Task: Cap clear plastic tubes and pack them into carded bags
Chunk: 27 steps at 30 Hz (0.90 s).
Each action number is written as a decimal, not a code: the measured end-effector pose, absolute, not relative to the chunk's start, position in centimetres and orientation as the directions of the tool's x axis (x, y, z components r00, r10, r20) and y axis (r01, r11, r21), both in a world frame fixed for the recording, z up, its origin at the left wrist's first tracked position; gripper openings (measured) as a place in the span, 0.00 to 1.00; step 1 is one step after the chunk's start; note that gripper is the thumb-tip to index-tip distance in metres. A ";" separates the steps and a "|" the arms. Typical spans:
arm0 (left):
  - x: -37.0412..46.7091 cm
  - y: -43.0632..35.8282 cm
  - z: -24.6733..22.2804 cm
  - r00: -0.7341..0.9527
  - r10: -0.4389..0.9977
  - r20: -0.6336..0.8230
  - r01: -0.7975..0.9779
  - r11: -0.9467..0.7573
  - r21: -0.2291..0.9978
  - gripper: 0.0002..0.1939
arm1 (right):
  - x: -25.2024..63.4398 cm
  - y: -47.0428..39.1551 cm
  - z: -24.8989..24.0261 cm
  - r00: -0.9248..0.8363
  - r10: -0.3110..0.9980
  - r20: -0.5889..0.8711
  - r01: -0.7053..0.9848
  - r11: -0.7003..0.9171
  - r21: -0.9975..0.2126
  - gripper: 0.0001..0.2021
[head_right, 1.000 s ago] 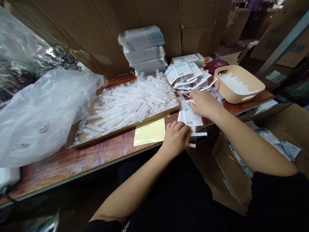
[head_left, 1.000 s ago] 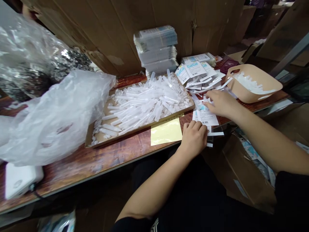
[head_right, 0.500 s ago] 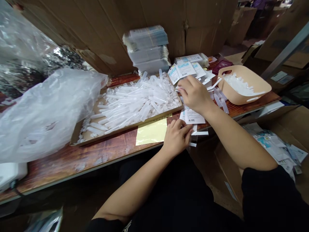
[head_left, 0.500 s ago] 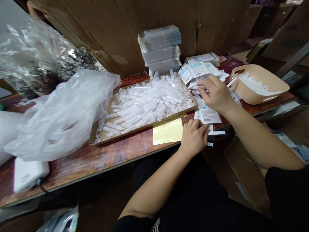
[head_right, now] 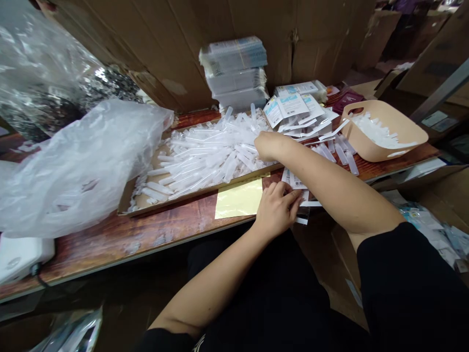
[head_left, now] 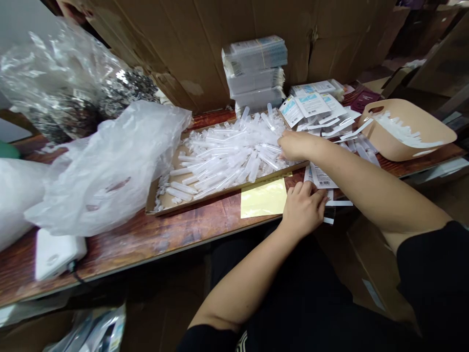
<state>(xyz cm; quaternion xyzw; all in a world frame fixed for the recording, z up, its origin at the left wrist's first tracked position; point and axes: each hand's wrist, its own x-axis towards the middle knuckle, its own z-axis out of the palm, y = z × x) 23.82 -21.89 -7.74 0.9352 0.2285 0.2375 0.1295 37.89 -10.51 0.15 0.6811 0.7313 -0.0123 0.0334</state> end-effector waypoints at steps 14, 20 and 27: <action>23.8 -21.8 -7.9 0.731 0.541 0.416 0.362 -0.824 0.435 0.13 | 40.8 -19.1 3.2 -0.093 0.883 0.461 0.950 0.217 -0.225 0.08; 23.8 -21.8 -8.2 0.649 0.572 0.502 0.331 -0.806 0.490 0.11 | 40.8 -31.9 2.8 -0.226 0.796 0.561 0.945 0.320 -0.073 0.15; 24.0 -21.6 -8.5 0.651 0.561 0.512 0.310 -0.811 0.496 0.09 | 38.3 -36.8 -0.7 -0.334 0.805 0.491 0.942 0.275 0.191 0.15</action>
